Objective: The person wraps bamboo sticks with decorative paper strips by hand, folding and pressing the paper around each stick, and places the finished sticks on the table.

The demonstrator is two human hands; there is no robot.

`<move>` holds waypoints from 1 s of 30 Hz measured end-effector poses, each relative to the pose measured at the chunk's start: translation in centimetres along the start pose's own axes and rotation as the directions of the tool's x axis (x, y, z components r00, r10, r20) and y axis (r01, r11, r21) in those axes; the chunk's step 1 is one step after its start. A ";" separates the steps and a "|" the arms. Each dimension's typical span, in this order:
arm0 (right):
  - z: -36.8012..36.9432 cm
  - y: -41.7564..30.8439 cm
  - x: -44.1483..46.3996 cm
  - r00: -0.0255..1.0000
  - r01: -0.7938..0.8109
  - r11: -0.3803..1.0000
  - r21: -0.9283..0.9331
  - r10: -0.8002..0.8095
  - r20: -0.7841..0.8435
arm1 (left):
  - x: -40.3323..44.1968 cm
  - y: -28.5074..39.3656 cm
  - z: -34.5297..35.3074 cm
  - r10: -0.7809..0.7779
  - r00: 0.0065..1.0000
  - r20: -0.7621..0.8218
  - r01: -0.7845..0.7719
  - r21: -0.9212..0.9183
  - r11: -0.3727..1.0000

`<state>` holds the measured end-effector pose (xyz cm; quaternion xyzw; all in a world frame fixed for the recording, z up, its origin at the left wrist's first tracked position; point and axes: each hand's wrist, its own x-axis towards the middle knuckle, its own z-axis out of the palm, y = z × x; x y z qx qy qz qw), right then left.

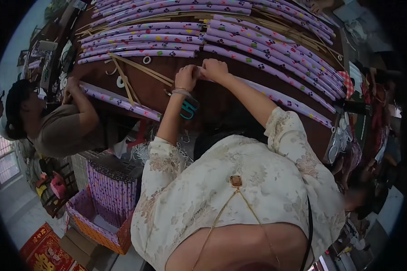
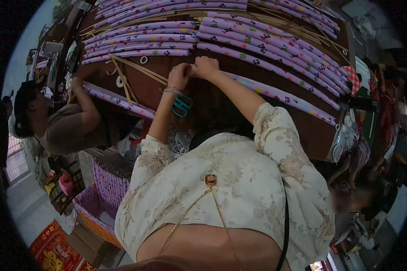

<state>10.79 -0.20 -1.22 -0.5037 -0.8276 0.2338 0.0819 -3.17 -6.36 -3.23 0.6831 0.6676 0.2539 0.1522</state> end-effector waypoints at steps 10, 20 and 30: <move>-11.4 14.6 -16.0 0.944 -0.293 0.952 0.094 0.303 -0.129 | 0.5 -0.4 -0.3 0.036 0.978 0.204 -0.062 0.123 0.991; -23.3 35.7 -46.0 0.488 -0.868 0.467 -0.168 0.743 -0.458 | 0.5 1.5 0.0 -0.017 0.968 0.251 -0.059 0.291 0.955; -19.5 30.5 -41.7 0.723 -0.560 0.791 -0.246 0.322 -0.611 | -0.3 13.8 4.5 0.291 0.950 0.115 -0.304 0.128 0.944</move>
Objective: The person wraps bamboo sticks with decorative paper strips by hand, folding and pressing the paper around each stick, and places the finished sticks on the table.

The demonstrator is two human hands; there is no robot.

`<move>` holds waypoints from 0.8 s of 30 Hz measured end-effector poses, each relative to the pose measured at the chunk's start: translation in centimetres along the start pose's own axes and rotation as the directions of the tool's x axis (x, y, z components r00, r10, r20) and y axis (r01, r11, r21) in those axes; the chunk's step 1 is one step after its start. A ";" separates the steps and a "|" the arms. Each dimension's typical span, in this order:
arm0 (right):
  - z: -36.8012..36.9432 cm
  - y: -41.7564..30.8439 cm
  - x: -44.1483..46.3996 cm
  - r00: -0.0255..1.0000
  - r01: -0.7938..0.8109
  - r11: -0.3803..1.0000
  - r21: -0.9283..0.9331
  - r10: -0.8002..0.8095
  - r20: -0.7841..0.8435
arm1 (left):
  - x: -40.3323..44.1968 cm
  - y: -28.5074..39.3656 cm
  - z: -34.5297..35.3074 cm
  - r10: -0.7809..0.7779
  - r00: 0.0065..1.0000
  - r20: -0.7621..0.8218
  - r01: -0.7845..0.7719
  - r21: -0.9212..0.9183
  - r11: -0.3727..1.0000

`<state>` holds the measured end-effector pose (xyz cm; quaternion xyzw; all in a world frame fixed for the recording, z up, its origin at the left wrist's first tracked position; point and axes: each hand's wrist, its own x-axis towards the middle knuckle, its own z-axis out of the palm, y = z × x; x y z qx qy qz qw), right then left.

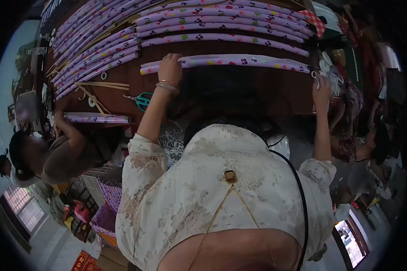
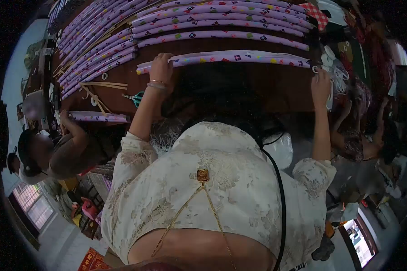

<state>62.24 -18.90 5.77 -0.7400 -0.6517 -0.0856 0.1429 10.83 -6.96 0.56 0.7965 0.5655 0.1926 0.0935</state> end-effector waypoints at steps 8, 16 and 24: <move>6.2 -14.1 3.6 0.911 0.360 0.878 0.314 -0.403 0.082 | 3.5 4.9 4.8 0.085 0.948 0.308 -0.091 0.006 0.996; 9.2 -13.0 5.3 0.880 0.216 0.879 0.426 -0.365 0.305 | 4.4 2.9 6.2 -0.002 0.832 0.555 -0.054 0.084 0.995; 4.6 0.4 3.3 0.938 0.171 0.964 0.203 -0.223 0.267 | 4.4 4.9 4.0 -0.030 0.825 0.564 -0.034 0.102 0.994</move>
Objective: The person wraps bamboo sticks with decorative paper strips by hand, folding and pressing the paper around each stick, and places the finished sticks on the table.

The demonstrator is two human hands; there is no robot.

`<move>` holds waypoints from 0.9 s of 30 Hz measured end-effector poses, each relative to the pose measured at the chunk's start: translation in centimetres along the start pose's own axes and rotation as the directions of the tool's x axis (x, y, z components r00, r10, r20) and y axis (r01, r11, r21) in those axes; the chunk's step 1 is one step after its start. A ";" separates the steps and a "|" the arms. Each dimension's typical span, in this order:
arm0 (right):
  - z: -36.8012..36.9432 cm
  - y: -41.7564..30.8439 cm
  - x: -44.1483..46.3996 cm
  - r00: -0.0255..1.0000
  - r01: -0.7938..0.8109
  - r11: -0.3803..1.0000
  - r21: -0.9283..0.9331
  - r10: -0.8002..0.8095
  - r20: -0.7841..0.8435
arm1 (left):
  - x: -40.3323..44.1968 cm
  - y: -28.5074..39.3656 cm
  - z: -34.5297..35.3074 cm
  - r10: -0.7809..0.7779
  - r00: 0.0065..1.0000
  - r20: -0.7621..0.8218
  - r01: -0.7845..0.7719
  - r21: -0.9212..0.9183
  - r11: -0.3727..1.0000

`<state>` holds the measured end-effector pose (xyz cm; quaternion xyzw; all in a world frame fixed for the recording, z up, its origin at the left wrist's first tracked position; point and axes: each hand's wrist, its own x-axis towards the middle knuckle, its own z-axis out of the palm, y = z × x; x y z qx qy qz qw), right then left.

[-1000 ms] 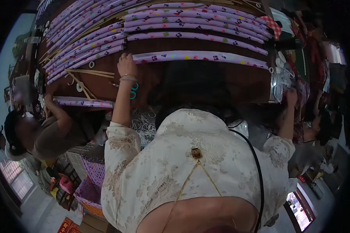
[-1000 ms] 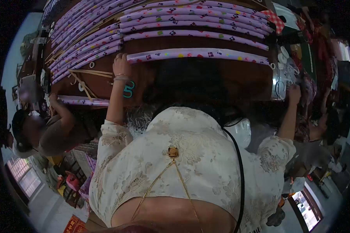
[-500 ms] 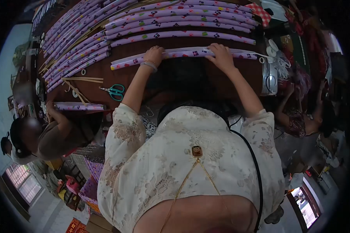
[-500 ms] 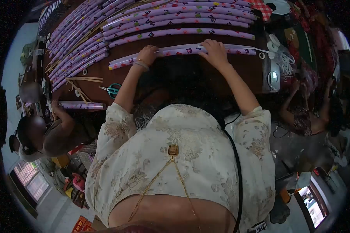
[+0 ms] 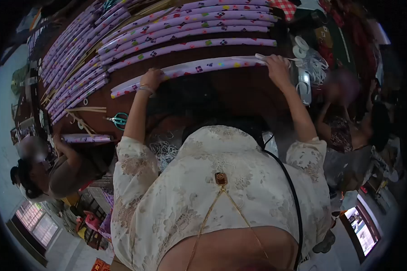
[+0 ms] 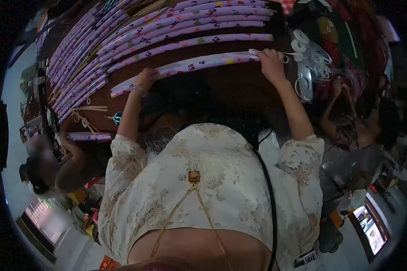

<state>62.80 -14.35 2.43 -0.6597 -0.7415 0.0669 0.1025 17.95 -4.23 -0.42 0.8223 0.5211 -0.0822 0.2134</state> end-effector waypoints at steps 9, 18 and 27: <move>-10.3 36.6 -19.8 0.469 -0.882 0.460 -0.099 0.878 -0.098 | 0.4 -1.6 0.8 0.024 1.000 -0.013 -0.024 -0.021 0.999; -4.6 34.9 -13.9 0.651 -0.749 0.637 0.182 0.758 0.023 | 0.2 0.6 -1.1 -0.026 0.998 0.053 0.026 0.000 1.000; 7.7 31.3 4.5 0.537 -0.451 0.129 0.883 0.830 0.153 | -0.2 0.0 -0.2 -0.077 0.997 0.012 0.077 -0.031 0.997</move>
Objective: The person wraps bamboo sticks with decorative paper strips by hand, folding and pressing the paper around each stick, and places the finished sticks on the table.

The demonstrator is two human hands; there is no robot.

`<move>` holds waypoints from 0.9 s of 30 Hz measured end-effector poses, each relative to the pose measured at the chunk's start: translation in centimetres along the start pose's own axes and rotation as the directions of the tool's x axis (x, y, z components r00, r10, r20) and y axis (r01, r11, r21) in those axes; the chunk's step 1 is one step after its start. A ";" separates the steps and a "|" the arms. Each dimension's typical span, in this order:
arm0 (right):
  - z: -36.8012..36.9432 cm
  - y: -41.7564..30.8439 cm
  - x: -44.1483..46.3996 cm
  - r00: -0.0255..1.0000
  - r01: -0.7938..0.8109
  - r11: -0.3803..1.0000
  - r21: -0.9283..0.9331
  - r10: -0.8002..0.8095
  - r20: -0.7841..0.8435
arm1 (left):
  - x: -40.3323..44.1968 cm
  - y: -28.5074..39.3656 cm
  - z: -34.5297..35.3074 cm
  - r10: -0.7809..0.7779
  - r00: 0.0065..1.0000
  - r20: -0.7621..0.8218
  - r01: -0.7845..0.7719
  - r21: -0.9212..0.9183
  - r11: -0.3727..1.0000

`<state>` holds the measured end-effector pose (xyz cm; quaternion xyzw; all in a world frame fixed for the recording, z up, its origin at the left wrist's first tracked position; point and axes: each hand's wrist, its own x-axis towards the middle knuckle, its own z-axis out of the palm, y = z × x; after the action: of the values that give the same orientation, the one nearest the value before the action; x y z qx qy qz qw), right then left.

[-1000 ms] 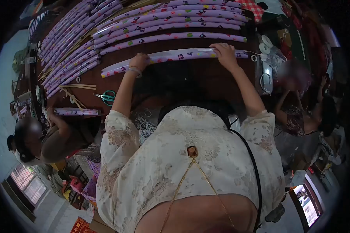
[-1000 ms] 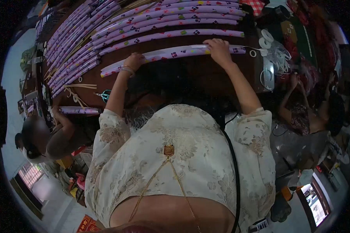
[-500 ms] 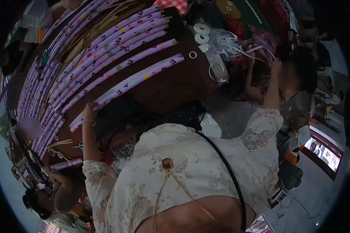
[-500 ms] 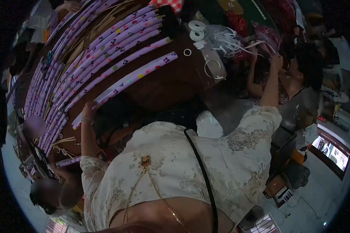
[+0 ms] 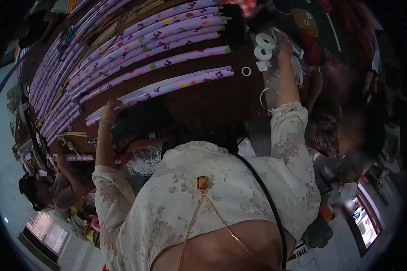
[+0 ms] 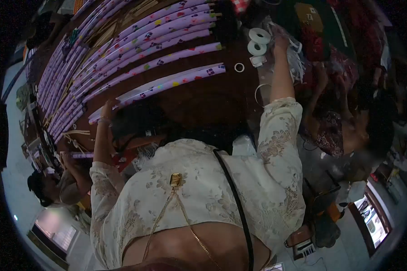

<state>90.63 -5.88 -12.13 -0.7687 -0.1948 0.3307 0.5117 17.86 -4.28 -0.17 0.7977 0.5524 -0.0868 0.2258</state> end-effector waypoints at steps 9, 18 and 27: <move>-7.8 0.7 -0.8 0.859 0.486 0.433 -0.759 -0.079 0.505 | -0.5 -0.2 0.6 -0.031 0.999 -0.019 0.032 0.032 0.999; -2.8 -11.9 -14.4 0.871 0.453 0.565 -0.690 -0.117 0.477 | -1.0 0.5 0.3 0.115 0.993 -0.034 -0.113 0.060 0.992; 18.3 -8.8 -31.6 0.272 0.951 0.233 -0.204 -0.316 0.909 | -0.7 -0.8 1.4 0.159 0.980 -0.122 -0.153 0.057 0.987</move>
<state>55.71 -10.48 0.95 -0.5178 -0.8227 0.2061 0.1119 16.99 -5.25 -1.33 0.8476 0.4990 -0.0313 0.1776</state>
